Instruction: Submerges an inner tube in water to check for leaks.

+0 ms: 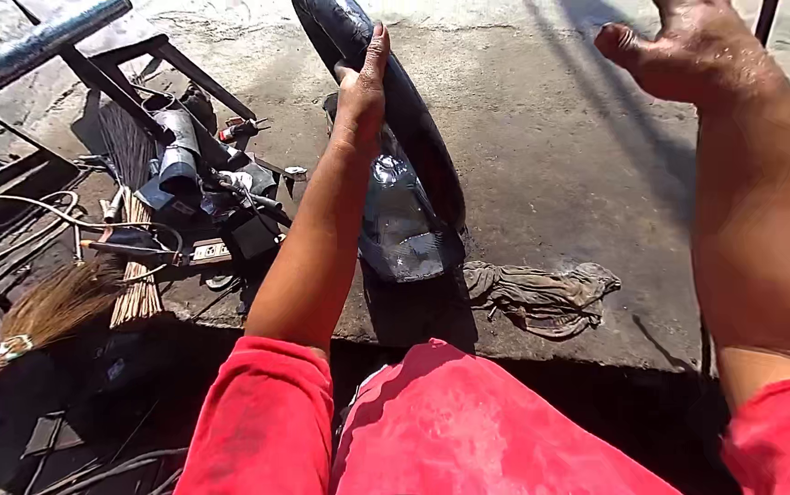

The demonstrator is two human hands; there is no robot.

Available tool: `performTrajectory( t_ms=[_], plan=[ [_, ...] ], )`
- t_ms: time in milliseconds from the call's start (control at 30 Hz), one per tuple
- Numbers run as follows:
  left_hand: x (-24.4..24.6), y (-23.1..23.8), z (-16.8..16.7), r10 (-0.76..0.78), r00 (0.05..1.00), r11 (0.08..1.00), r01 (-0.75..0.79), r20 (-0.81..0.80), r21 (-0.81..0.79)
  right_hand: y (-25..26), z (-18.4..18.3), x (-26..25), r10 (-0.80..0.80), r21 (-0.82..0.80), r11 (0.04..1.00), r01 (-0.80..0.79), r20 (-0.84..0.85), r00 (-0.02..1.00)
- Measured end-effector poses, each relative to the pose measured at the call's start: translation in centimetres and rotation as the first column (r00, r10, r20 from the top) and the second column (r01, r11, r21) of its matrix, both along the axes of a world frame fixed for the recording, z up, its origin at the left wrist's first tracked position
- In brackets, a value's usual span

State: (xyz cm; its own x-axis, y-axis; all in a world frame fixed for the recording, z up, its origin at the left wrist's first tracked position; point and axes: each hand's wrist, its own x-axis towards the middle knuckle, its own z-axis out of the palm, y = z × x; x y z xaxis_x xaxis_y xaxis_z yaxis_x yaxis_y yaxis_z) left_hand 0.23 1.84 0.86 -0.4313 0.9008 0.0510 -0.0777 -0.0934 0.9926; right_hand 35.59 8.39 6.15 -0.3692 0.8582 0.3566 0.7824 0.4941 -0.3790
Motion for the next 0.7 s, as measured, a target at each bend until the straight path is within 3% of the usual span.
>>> performTrajectory(
  t_ms=[67, 133, 233, 300, 333, 367, 433, 533, 600, 700],
  plan=[
    [0.7, 1.3, 0.6, -0.002, 0.998, 1.0, 0.0, -0.066, -0.028, -5.5, -8.6, -6.0, 0.247, -0.206, 0.93, -0.303, -0.258, 0.934],
    [2.0, 2.2, 1.3, -0.001, 0.996, 0.999, -0.004, -0.094, -0.046, -8.4, -16.4, -10.1, 0.242, -0.32, 0.835, -0.448, -0.517, 0.821],
    [3.2, 1.9, 1.3, -0.189, 0.98, 0.982, 0.187, -0.056, -0.039, -10.1, -21.9, -13.6, -0.061, -0.409, 0.888, -0.21, -0.558, 0.828],
    [2.0, -0.2, -0.2, -0.314, 0.938, 0.949, 0.313, -0.144, -0.03, -9.9, -22.9, -13.6, -0.126, -0.395, 0.897, -0.198, -0.658, 0.742],
    [0.5, -1.1, -2.3, -0.282, 0.92, 0.958, 0.283, -0.271, -0.033, -9.5, -23.0, -13.2, -0.134, -0.383, 0.894, -0.234, -0.726, 0.674],
    [-1.4, -2.2, -5.5, -0.191, 0.887, 0.981, 0.182, -0.421, -0.062, -9.3, -22.7, -12.6, -0.143, -0.381, 0.883, -0.275, -0.776, 0.614],
    [-5.0, -4.9, -13.8, -0.133, 0.777, 0.947, -0.082, -0.615, -0.309, -9.1, -22.0, -11.6, -0.158, -0.382, 0.864, -0.328, -0.824, 0.544],
    [-7.7, -8.5, -24.5, -0.348, 0.815, 0.622, -0.169, -0.464, -0.765, -9.2, -22.3, -10.2, -0.143, -0.342, 0.865, -0.368, -0.87, 0.471],
    [-7.5, -9.3, -26.1, -0.342, 0.877, 0.543, -0.108, -0.338, -0.832, -9.1, -22.2, -9.6, -0.161, -0.327, 0.862, -0.387, -0.901, 0.403],
    [-6.6, -9.1, -25.4, -0.449, 0.835, 0.505, -0.056, -0.318, -0.861, -9.4, -22.3, -8.1, -0.229, -0.358, 0.839, -0.409, -0.915, 0.332]
  ],
)
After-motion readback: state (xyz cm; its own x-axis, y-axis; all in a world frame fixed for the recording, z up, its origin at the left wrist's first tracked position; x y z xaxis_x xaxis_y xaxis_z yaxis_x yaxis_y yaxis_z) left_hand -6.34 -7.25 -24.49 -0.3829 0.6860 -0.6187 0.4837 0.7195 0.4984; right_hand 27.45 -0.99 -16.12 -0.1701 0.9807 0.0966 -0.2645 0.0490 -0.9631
